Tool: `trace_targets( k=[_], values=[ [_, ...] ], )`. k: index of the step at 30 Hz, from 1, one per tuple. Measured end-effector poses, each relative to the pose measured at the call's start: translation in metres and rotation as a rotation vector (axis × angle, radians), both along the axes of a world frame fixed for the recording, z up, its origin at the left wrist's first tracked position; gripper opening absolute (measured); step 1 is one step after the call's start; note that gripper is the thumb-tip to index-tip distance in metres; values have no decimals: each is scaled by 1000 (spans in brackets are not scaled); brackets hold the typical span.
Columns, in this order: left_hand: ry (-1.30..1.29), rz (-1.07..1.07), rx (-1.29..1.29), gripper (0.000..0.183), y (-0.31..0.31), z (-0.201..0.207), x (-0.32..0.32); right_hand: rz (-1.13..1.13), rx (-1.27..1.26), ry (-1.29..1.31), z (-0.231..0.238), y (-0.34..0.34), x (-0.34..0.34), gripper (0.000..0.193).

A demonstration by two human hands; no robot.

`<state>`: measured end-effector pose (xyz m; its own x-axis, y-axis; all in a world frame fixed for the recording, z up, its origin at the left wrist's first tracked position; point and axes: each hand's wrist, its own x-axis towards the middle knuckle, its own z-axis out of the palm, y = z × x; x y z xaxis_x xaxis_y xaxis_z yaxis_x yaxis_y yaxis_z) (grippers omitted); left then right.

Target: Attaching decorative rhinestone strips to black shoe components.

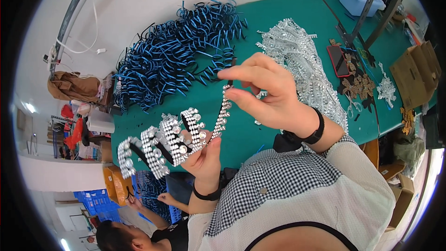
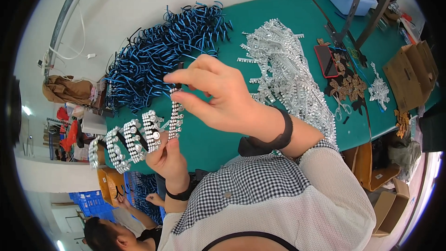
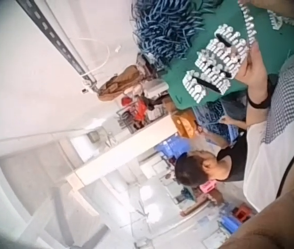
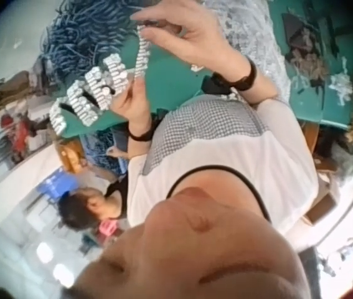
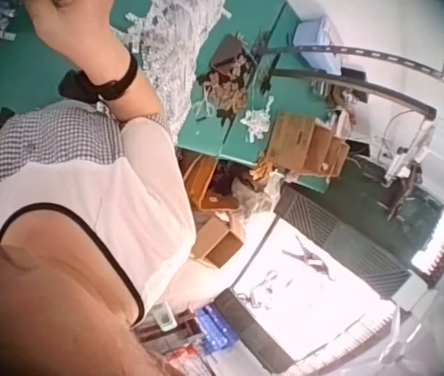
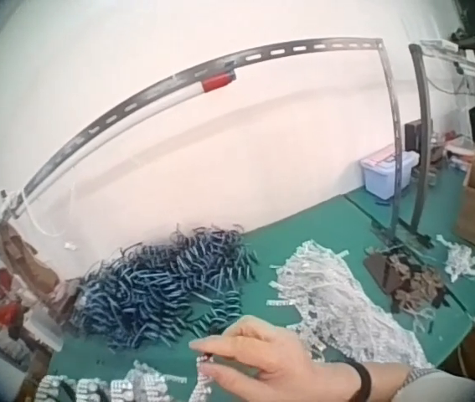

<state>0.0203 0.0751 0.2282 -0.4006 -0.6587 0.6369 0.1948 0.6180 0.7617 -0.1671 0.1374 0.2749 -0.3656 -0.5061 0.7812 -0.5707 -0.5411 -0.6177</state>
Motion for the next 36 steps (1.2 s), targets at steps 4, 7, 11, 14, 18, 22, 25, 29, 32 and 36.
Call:
trace_targets(
  k=[4,7,11,14,18,22,25,29,32,36],
  values=[
    [-32,37,-30,17,3,3,0,-10,-19,39,0,-1,0,15],
    [-37,36,-44,19,3,-2,4,-74,-82,31,-1,1,7,14],
    [48,6,68,21,5,-6,4,-138,-134,-56,-5,2,16,15],
    [33,-27,70,18,5,-7,5,-197,-207,-14,-9,-1,17,17],
    [44,-49,145,15,9,-4,2,-273,-247,-47,-16,-4,22,20],
    [22,-49,151,15,11,-2,1,-394,-363,142,-18,-4,20,25],
    [14,-60,171,14,13,1,1,-433,-447,269,-20,-5,18,27],
    [-18,-31,132,14,13,-1,3,-344,-432,305,-23,-5,12,26],
    [-2,-34,103,15,13,-4,4,-211,-223,0,-11,4,17,20],
    [12,-49,139,16,14,-5,2,79,-172,-460,-17,1,28,12]
  ],
)
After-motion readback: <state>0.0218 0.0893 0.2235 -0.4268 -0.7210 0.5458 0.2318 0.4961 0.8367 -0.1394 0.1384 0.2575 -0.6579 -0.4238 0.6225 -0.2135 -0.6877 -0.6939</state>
